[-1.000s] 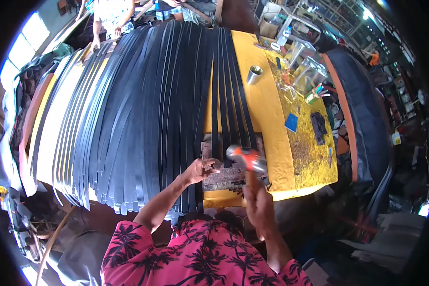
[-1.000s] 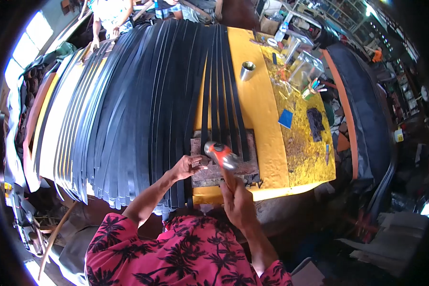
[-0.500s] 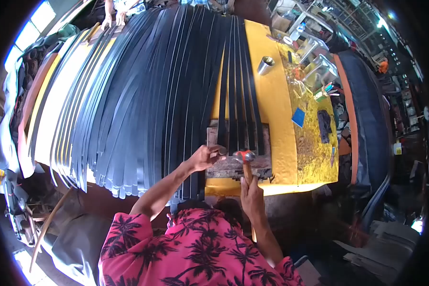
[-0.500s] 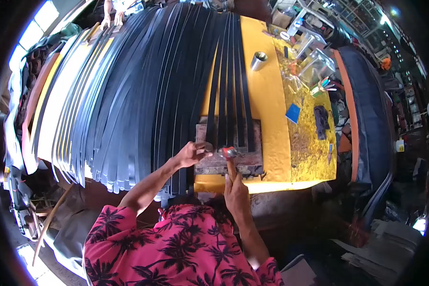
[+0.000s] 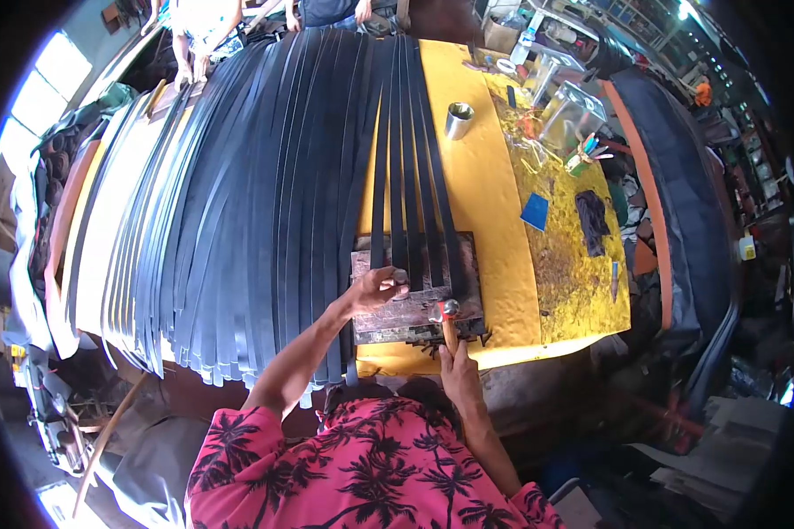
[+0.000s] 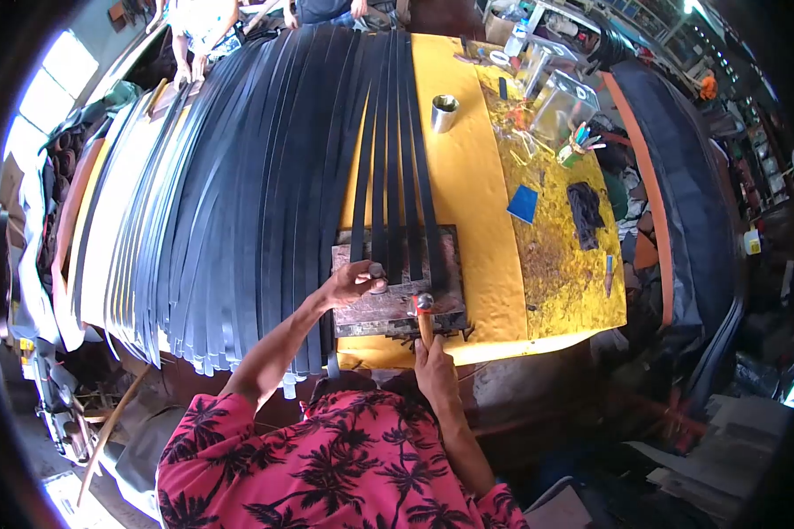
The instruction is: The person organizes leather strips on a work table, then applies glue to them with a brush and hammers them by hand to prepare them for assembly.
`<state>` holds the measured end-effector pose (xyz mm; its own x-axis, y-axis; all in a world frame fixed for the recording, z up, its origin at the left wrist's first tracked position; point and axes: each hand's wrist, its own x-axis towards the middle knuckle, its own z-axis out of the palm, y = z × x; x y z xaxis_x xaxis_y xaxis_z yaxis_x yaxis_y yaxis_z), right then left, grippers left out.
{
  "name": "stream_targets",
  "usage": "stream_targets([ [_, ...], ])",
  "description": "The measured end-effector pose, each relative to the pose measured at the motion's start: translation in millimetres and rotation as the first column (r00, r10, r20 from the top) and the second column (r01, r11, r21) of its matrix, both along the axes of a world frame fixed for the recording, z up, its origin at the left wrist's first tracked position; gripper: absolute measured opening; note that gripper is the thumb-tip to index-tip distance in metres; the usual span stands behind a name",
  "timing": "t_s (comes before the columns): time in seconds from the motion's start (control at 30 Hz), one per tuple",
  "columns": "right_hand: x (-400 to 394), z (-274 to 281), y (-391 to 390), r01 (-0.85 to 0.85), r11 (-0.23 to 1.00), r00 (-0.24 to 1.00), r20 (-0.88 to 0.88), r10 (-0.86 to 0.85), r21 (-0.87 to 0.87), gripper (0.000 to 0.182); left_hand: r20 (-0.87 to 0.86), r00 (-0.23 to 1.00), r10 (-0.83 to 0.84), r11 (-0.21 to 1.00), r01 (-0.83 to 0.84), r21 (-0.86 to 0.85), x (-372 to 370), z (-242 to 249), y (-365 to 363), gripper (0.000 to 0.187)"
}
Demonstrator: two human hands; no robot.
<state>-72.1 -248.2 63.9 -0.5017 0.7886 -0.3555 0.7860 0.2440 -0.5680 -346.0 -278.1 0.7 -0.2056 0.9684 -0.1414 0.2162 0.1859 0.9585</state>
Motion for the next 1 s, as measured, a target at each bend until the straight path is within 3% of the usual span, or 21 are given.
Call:
stream_targets([
  [0.5, 3, 5, 6, -0.038, 0.999, 0.999, 0.026, 0.039, -0.032, 0.05, 0.016, 1.0, 0.014, 1.0, -0.013, -0.008, -1, -10, -3, 0.026],
  [0.73, 3, 4, 6, -0.046, 0.998, 0.998, 0.034, 0.048, -0.052, 0.048, -0.072, 0.997, 0.024, 0.995, -0.017, 0.096, 4, -5, -9, 0.024],
  [0.83, -8, 25, 7, -0.055, 0.998, 0.998, -0.037, 0.054, -0.021, 0.043, -0.17, 0.985, 0.036, 0.978, 0.001, 0.209, 11, 3, -17, 0.021],
  [0.9, -19, 61, 7, -0.035, 0.997, 0.959, -0.278, 0.054, 0.075, 0.04, -0.142, 0.99, 0.003, 0.959, 0.037, 0.282, 11, -1, -20, 0.024],
  [0.93, -24, 89, 9, -0.047, 0.996, 0.959, -0.275, 0.068, 0.081, 0.04, -0.139, 0.99, 0.016, 0.957, 0.025, 0.289, 11, -3, -21, 0.024],
  [1.0, -36, 157, 15, -0.033, 0.93, 0.807, -0.539, 0.24, 0.365, 0.032, -0.224, 0.973, 0.054, 0.947, 0.021, 0.319, 14, -4, -24, 0.026],
])
